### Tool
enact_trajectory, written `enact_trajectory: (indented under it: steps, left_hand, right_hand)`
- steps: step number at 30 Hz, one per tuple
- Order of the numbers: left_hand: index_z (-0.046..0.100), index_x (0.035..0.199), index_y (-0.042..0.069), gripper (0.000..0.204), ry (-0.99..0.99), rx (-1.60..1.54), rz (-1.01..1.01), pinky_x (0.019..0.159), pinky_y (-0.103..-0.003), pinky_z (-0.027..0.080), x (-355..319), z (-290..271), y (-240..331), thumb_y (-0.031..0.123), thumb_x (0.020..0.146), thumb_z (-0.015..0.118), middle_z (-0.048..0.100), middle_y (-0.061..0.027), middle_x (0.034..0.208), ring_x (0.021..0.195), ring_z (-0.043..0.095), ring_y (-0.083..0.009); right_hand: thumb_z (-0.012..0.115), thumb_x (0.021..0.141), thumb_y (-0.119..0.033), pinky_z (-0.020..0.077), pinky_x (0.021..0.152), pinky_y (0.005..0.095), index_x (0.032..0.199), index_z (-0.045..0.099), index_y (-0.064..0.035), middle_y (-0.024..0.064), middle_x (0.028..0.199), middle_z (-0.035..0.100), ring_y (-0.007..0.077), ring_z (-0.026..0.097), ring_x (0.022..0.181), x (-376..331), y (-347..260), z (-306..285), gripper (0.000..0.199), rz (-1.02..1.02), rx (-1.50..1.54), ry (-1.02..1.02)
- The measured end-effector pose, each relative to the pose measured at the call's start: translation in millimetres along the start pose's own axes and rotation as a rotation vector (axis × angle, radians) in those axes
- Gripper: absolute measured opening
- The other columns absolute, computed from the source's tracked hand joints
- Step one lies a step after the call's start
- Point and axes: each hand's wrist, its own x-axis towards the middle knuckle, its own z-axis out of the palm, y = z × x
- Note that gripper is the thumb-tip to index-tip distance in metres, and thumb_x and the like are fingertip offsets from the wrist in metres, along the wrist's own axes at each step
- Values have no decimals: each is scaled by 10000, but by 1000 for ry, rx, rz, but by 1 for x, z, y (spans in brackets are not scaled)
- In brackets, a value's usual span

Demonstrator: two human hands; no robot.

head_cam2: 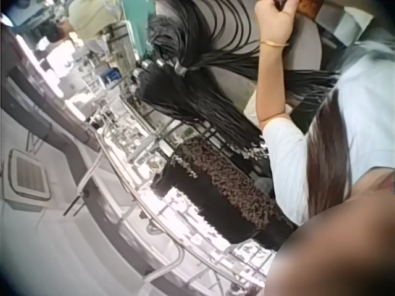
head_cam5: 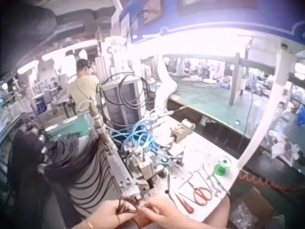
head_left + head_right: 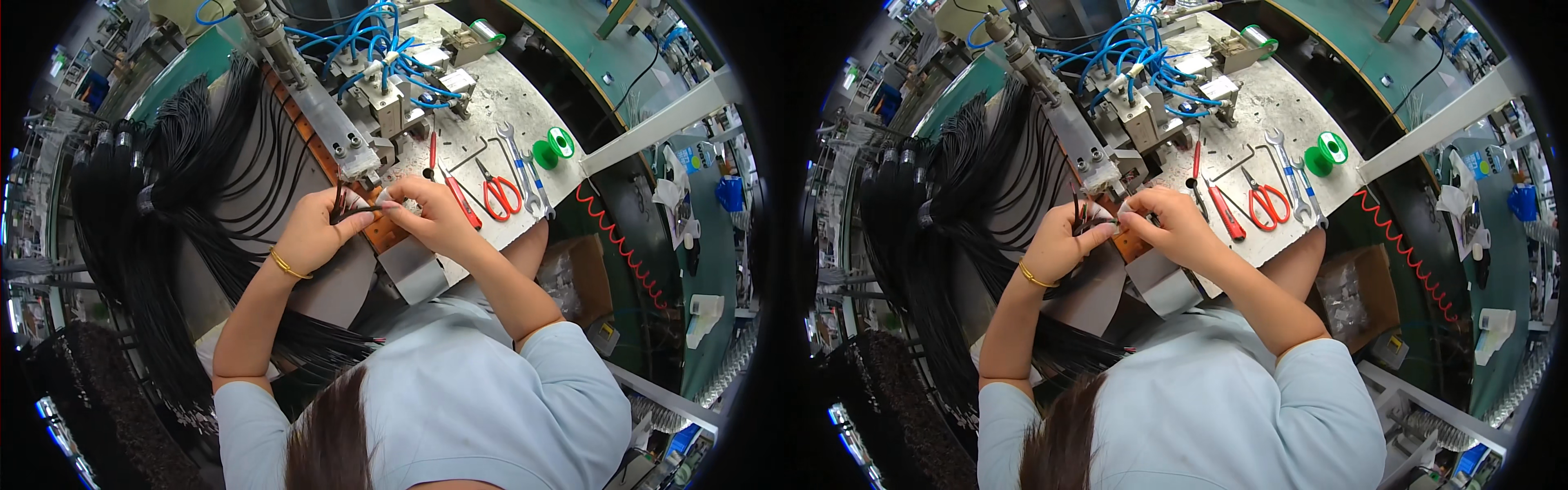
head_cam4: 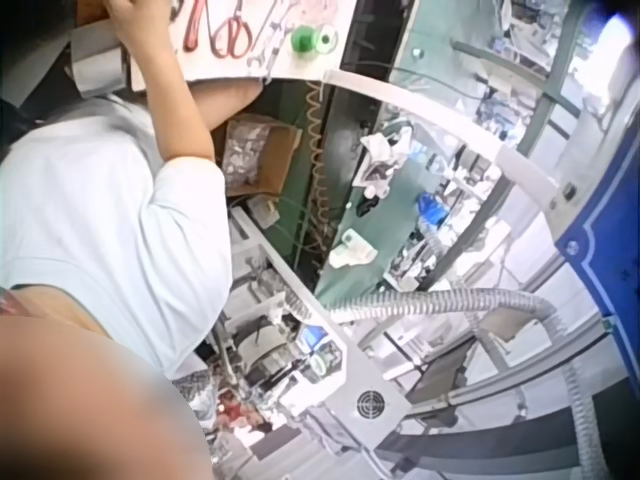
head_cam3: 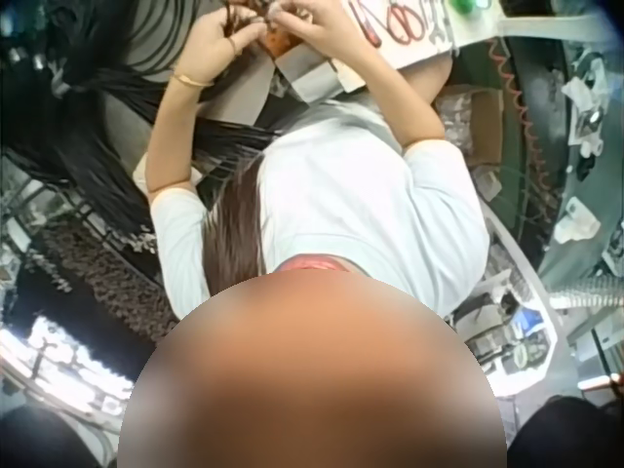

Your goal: The person processes bundles of black wires using a machine at a manual assembly station.

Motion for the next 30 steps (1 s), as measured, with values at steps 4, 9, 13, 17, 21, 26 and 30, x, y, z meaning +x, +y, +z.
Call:
enact_trajectory:
  steps: [4,9,13,17,21,26,30]
  left_hand:
    - [616,904,6,153,47,30,76,619,-234,433,0,5,-5,77,797,699,600,13,747,663,505,-58]
    - [609,904,-1,160,84,-17,73,626,-237,437,1,8,-1,55,782,696,605,-4,751,670,506,-58]
    - [612,885,-4,136,107,-65,62,619,-241,431,1,10,-2,57,790,688,595,4,723,657,497,-58]
    - [616,865,-4,110,106,61,-57,611,-243,429,-4,10,8,56,798,679,586,6,696,646,491,-58]
    - [619,843,-5,94,137,86,49,593,-247,423,-4,8,4,66,811,670,583,-9,674,638,486,-60]
    - [624,853,-8,104,61,-25,99,593,-245,431,-1,9,-7,79,818,668,586,-47,671,643,516,-63]
    - [632,881,-6,83,141,240,262,498,-201,411,3,-1,-15,71,851,640,602,9,702,568,506,-27]
  right_hand:
    - [663,791,-141,426,700,346,838,608,-27,77,762,593,232,557,753,-2,-5,0,135,92,95,-14]
    - [663,749,-90,430,690,348,831,605,-32,72,733,572,247,551,734,1,-11,3,116,-186,-243,19]
    - [653,726,-72,417,703,359,811,593,-39,63,723,563,262,540,716,1,-10,6,109,-153,-186,43]
    - [646,752,-93,410,704,361,807,582,-30,77,731,561,272,538,718,-2,-11,5,106,-339,-433,66]
    - [615,820,-128,411,702,353,819,564,-3,110,746,552,271,538,726,-2,-8,3,135,-256,-469,73]
    - [542,894,-174,410,698,346,829,542,6,116,739,534,262,521,712,1,4,2,191,-111,-170,26]
    - [520,918,-185,404,664,334,826,526,10,114,730,514,249,502,694,0,15,-3,216,22,-131,22]
